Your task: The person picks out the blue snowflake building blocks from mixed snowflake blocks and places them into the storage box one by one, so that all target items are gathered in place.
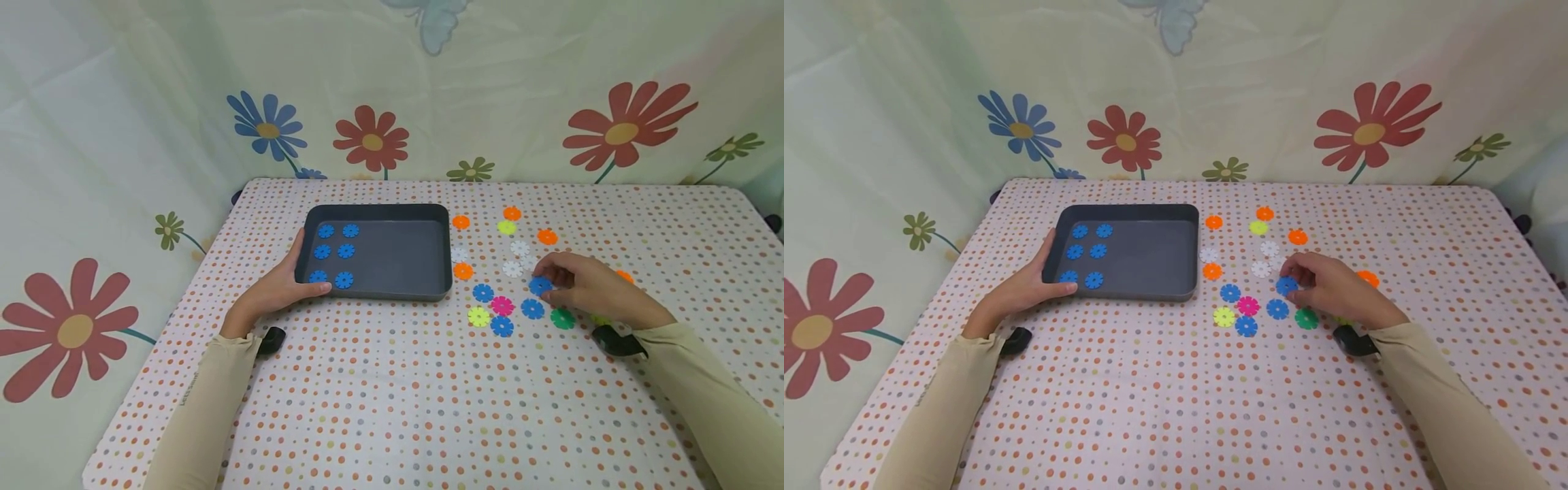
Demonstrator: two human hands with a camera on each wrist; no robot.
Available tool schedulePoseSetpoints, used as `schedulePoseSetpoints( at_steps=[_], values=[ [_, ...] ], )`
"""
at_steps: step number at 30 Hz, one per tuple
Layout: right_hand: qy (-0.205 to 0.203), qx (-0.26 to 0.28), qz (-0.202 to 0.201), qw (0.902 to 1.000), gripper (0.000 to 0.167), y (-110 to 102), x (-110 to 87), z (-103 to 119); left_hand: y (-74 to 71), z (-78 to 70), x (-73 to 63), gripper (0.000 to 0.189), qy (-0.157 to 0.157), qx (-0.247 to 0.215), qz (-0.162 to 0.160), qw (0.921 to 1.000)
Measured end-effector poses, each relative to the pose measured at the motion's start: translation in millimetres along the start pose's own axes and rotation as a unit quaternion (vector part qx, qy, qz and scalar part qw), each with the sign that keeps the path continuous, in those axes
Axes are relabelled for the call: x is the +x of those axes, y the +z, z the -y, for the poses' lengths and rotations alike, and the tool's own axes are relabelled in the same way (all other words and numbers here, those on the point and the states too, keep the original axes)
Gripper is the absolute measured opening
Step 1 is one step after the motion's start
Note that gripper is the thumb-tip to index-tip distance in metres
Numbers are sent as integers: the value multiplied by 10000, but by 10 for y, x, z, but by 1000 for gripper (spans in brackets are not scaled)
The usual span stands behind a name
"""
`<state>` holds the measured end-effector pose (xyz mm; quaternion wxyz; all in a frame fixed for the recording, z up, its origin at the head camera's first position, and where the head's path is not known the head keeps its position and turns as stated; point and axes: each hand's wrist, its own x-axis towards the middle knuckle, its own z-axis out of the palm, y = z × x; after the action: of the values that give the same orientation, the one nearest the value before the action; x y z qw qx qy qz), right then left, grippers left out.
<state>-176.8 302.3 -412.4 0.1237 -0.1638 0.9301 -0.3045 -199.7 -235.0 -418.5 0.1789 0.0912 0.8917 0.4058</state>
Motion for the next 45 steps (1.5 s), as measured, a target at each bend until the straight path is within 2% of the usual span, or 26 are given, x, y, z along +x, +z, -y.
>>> schedulePoseSetpoints(
  at_steps=[6,17,20,25,32,45],
  values=[
    [-75,-120,-209,9997,25,-13,-17,-2,4,4,8,131,-4,-7,-39,10000],
    [289,-70,-391,9988,15,-54,-8,-3,8,31,24,132,36,67,-70,9999],
    [275,43,-439,9986,15,-74,-14,-19,3,27,21,132,43,67,-74,9999],
    [300,244,-436,9983,16,-93,-26,-38,3,32,17,131,31,81,-69,9999],
    [649,268,-539,9961,22,-93,19,-17,8,26,14,132,69,-5,-94,9999],
    [546,631,-482,9953,29,-94,73,89,11,4,1,132,86,-36,-102,9999]
  ],
)
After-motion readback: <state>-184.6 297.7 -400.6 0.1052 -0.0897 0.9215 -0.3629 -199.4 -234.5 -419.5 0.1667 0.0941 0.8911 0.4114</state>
